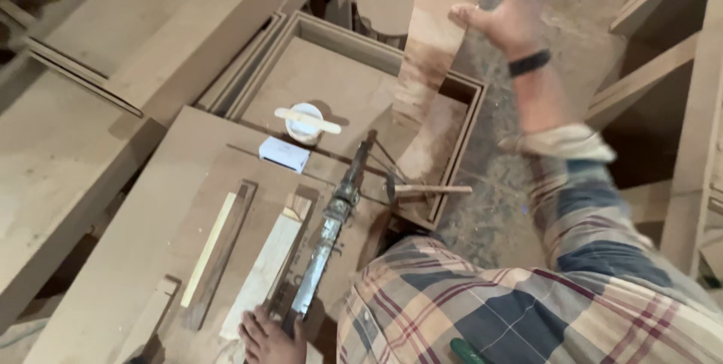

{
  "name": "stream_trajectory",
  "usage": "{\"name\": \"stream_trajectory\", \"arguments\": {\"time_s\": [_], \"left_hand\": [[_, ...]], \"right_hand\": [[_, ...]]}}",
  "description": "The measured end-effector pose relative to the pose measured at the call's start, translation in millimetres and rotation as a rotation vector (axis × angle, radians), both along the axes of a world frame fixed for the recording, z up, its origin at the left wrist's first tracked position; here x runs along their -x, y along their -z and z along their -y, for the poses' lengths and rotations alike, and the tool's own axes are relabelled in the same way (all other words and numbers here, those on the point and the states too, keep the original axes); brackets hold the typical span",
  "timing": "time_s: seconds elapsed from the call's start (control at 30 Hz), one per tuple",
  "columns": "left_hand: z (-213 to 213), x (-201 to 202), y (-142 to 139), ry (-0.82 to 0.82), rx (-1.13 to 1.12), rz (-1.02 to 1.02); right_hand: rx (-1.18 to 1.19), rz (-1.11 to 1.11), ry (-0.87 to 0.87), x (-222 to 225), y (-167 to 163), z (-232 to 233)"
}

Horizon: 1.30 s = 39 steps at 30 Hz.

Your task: The person assembles small wooden frames by clamping pieces together, applying glue, and fastening them with a pneumatic nail gun. They repeatedly align the wood, secure it with clamps, and stack the finished frames on a nearby pile.

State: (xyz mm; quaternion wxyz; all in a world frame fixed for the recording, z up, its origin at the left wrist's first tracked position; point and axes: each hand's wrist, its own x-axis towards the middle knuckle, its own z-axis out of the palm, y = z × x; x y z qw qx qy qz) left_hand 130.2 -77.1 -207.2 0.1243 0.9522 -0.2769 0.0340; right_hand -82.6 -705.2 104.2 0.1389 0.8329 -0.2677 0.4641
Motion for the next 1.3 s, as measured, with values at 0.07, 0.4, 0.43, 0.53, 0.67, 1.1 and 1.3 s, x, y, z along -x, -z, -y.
{"name": "stream_trajectory", "arguments": {"time_s": [0.07, 0.4, 0.43, 0.53, 0.67, 1.1, 1.3], "left_hand": [[6, -6, 2, 0.025, 0.094, 0.034], [1, 3, -12, 0.022, 0.07, 0.068], [0, 6, -17, 0.019, 0.036, 0.077], [-2, 24, -36, 0.147, 0.388, 0.121], [4, 59, -59, 0.238, 0.469, -0.278], [-26, 78, -56, 0.283, 0.366, -0.649], [-45, 97, -4, 0.195, 0.481, -0.611]], "right_hand": [[-0.242, -0.221, -0.012, -3, -33, 33], [-0.704, -0.705, 0.043, -34, -87, 35], [-0.408, -0.718, 0.127, -36, -82, 16], [-0.205, -0.772, 0.053, -38, -58, -64], [-0.347, -0.852, -0.437, -43, 0, -188], [0.02, -1.2, -1.664, -80, 244, -386], [-0.701, -0.771, -0.725, -53, 295, -412]]}}
